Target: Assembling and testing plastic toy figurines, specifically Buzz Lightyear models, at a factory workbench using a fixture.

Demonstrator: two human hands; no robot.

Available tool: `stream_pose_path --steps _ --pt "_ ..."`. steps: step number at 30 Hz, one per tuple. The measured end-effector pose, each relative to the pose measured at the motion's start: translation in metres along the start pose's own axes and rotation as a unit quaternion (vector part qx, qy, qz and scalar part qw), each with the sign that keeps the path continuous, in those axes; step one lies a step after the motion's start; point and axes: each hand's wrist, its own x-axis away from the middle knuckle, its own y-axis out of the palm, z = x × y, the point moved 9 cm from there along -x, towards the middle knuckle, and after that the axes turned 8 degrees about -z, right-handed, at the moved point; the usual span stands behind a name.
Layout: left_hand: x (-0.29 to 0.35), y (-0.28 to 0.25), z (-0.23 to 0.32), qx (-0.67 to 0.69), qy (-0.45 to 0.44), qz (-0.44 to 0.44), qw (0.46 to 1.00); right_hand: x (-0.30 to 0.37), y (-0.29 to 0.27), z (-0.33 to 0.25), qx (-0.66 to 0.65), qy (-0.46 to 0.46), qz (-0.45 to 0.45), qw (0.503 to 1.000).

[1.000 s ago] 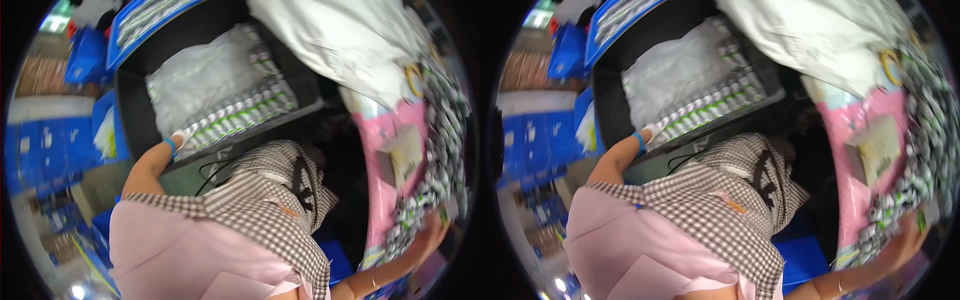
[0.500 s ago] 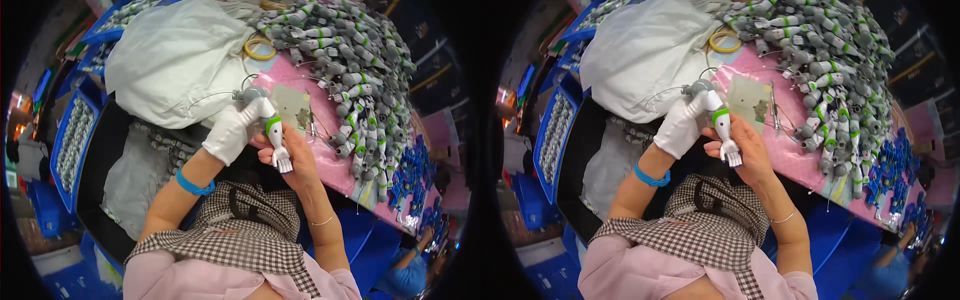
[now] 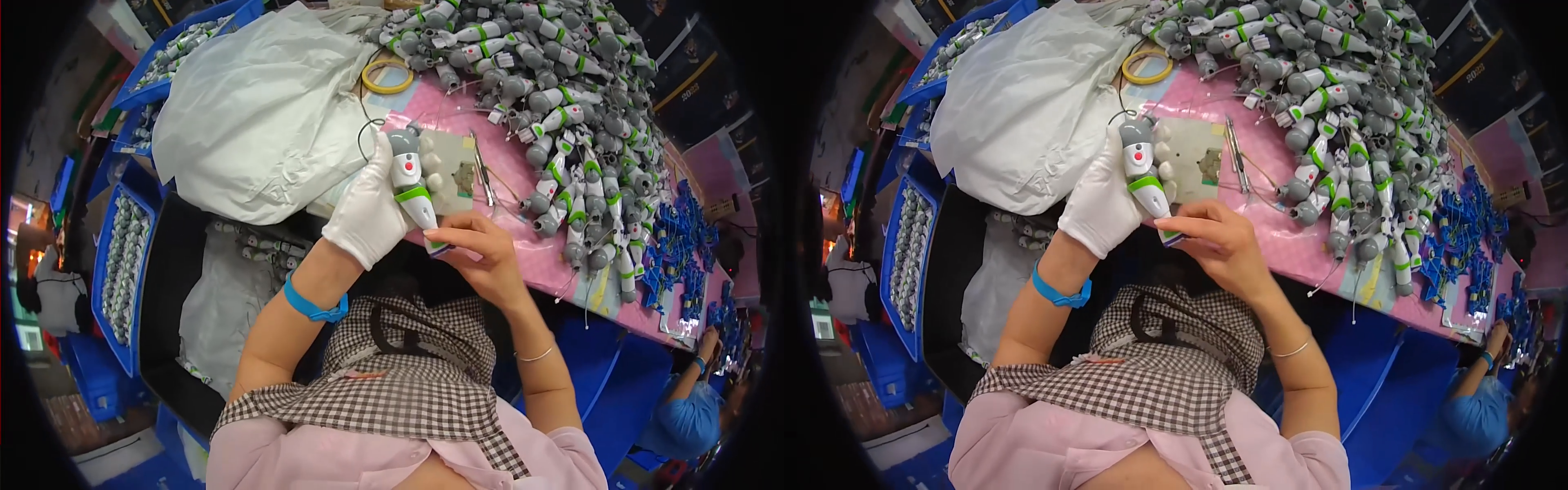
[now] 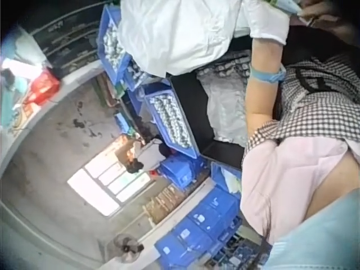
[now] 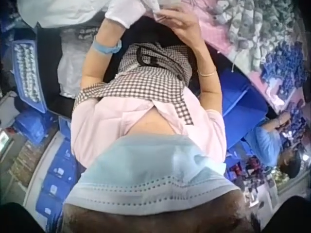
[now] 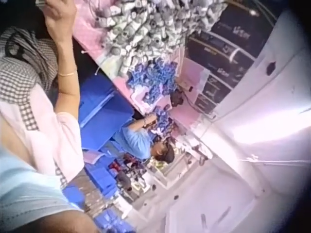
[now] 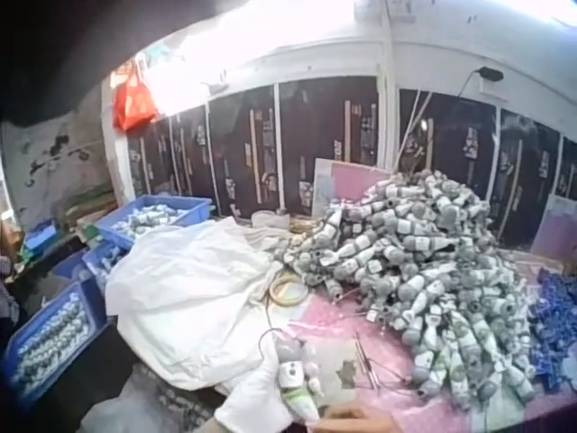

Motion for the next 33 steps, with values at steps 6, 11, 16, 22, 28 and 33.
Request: stream_pose_path --steps 6,11,16,22,28,33 --pt "0.009 -0.002 -0.022 -0.084 -0.077 0.012 0.993 0.001 -0.045 0.042 -0.282 0.268 0.044 0.92" --pt "0.031 -0.003 -0.051 -0.115 -0.159 0.044 0.98 -0.007 -0.058 0.061 -0.482 0.203 0.248 0.815" --pt "0.046 -0.015 -0.064 -0.059 -0.178 0.054 0.981 0.007 -0.049 0.055 -0.552 0.159 0.296 0.763" --pt "0.057 -0.012 -0.066 -0.196 -0.175 0.051 0.964 0.011 -0.052 0.07 -0.491 0.222 0.226 0.812" --pt "0.045 -0.014 -0.054 -0.452 -0.188 0.089 0.867 -0.003 -0.069 0.091 -0.101 0.261 0.106 0.954" --pt "0.028 -0.011 -0.032 -0.344 -0.047 0.09 0.933 -0.026 -0.067 0.094 0.082 0.25 -0.012 0.965"
